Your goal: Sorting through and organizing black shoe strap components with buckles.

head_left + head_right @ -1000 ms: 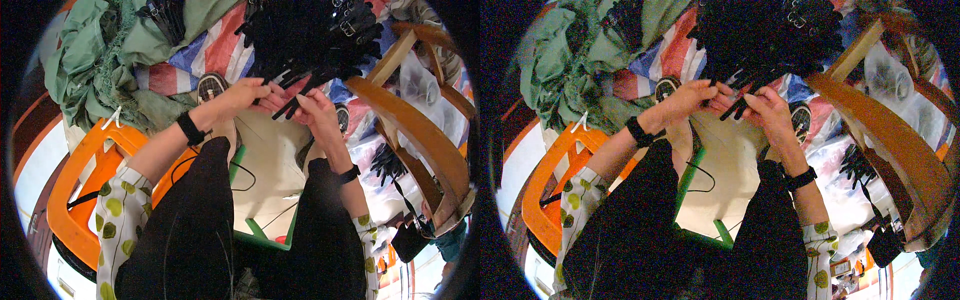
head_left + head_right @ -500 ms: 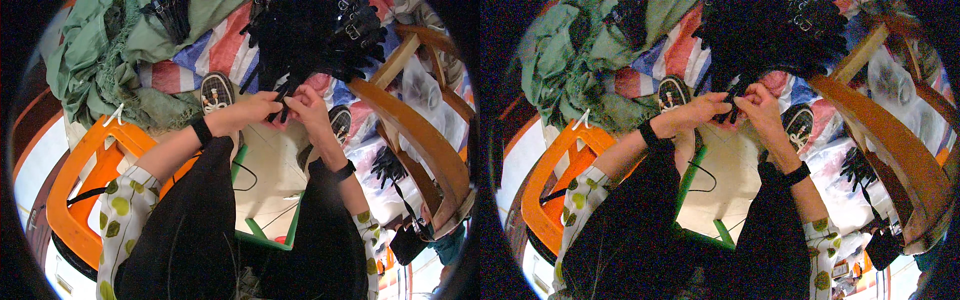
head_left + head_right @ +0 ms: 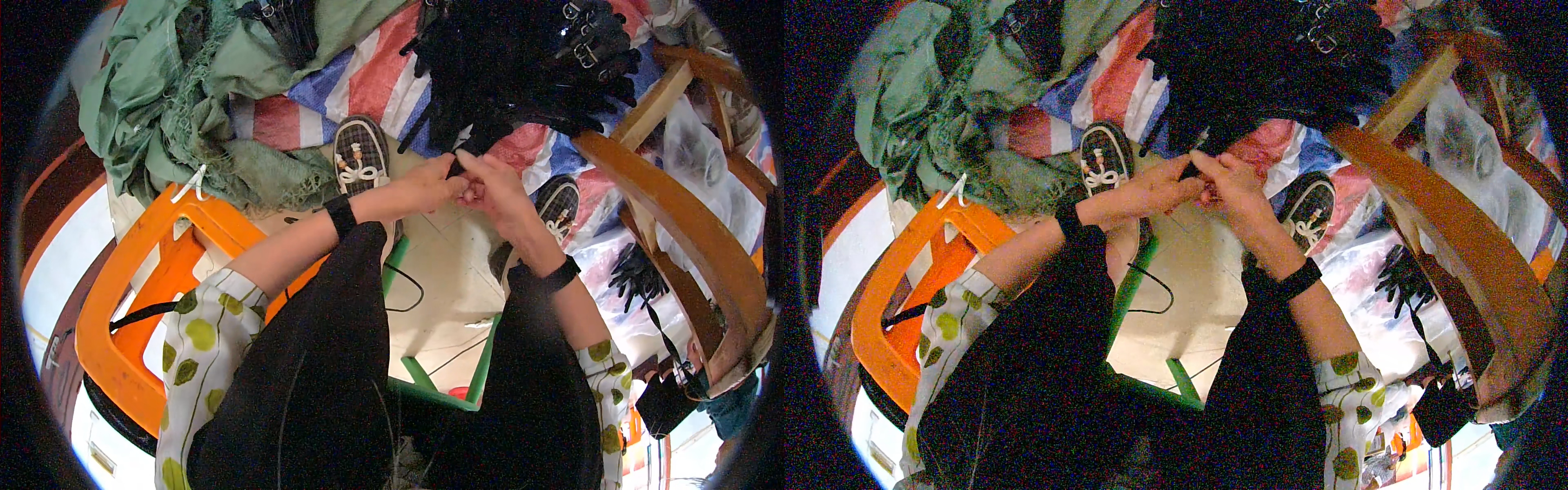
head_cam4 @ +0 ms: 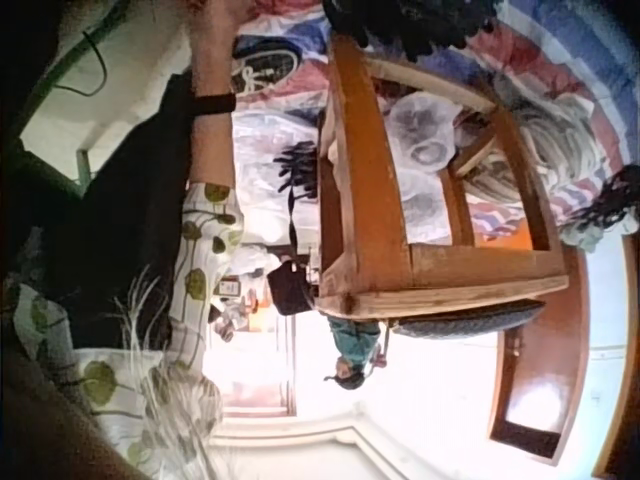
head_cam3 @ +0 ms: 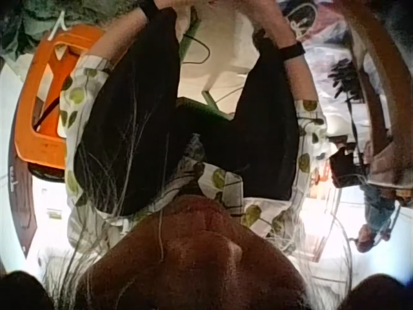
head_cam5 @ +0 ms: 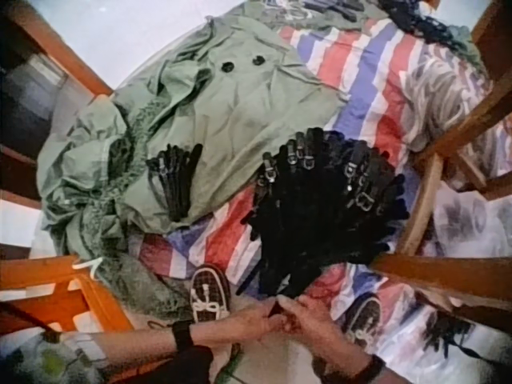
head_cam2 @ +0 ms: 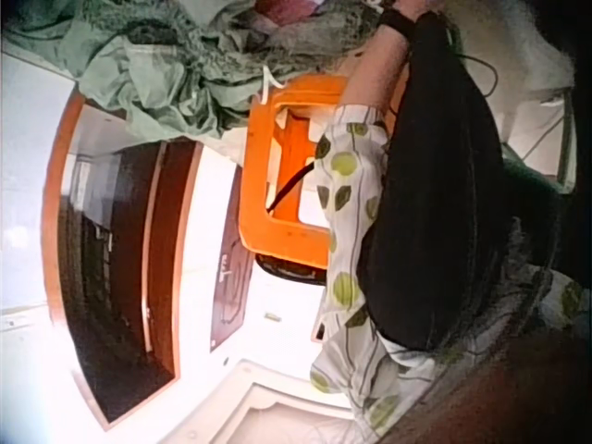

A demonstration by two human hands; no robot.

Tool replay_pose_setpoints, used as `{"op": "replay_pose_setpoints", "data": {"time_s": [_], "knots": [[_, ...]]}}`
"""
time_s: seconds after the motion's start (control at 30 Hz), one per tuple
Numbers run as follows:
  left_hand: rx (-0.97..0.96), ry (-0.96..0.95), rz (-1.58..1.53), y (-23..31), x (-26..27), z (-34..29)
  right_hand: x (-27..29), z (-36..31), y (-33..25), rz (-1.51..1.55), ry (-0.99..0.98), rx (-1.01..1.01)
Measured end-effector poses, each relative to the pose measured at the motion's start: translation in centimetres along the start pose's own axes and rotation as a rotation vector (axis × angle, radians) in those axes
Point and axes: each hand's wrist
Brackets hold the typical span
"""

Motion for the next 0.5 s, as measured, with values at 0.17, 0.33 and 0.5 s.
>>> {"op": "replay_pose_setpoints", "data": {"time_s": [0.17,0.33,0.5], "knots": [[0.046,-0.054,-0.147,1.0,0.5,-0.6,0.6,-0.2,0.0,0.142,0.000,0.118],[-0.222,0.379,0.003,-0.6,1.3,-2.2,2.2,-0.8,-1.3,0.416,0.115,0.207],[-0.406,0.872,0.332,-1.8,3.8,-1.4,3.4,-0.8,-1.3,0.283,0.150,0.112]]}}
Point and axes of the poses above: each hand's wrist, its own z-axis towards the middle knuckle, its own x-axis out of the back of the hand, y = z × x, and after that the axes turned 4 degrees about y, right-handed
